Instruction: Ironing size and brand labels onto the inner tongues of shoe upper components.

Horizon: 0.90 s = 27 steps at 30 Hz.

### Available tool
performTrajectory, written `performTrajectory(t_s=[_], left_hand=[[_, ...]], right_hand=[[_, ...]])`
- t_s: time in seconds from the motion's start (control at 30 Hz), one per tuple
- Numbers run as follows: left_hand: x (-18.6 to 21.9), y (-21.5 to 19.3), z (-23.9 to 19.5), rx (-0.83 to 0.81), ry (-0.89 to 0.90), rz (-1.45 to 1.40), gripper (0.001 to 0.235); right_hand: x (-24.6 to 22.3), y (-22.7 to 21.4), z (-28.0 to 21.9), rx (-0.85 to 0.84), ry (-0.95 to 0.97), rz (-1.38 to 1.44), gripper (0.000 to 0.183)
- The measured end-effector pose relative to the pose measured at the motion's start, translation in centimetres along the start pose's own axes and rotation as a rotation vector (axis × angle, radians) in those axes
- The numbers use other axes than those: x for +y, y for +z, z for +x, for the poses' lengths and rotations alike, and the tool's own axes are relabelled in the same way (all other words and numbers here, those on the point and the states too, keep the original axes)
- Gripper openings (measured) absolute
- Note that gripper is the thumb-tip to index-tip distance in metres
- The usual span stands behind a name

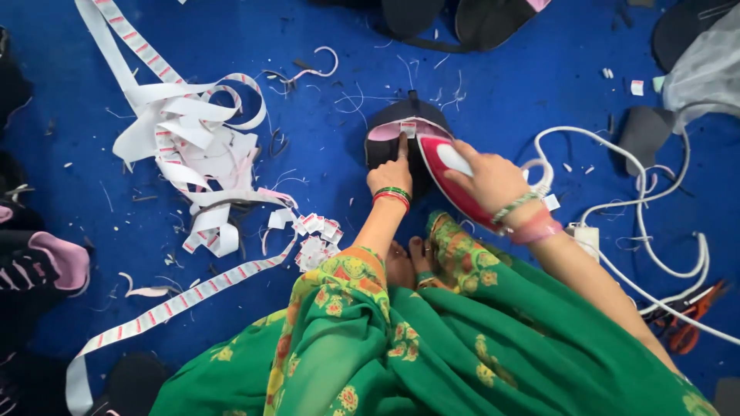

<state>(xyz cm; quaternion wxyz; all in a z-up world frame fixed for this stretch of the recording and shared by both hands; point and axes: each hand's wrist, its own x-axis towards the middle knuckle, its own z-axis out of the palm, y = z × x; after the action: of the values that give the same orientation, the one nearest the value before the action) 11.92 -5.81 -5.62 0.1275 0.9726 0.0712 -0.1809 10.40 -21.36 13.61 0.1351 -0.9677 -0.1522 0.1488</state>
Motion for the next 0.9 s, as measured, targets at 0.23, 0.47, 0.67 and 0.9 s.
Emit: performTrajectory(t_s=[0.23,0.47,0.67,0.9], left_hand=[[-1.0,-2.3,-0.8,-0.025,0.017,-0.174,0.082],[-0.8,-2.1,-1.8,0.011,-0.003,-0.258,0.079],[-1.0,-0.7,-1.4,0.07,0.032,-0.245,0.076],[-0.4,-1.1,-1.5,0.05,0.029,-0.243,0.08]], right_hand=[[-1.2,5.3,6.8,-0.007,0.05,-0.211,0.059],[2.3,5.9,5.2,0.073,-0.028,-0.141,0.051],[-3.0,-0.1,3.4,-0.048,0.092,-0.146,0.054],[0.5,4.4,9.6,-0.011,0.052,-0.087,0.045]])
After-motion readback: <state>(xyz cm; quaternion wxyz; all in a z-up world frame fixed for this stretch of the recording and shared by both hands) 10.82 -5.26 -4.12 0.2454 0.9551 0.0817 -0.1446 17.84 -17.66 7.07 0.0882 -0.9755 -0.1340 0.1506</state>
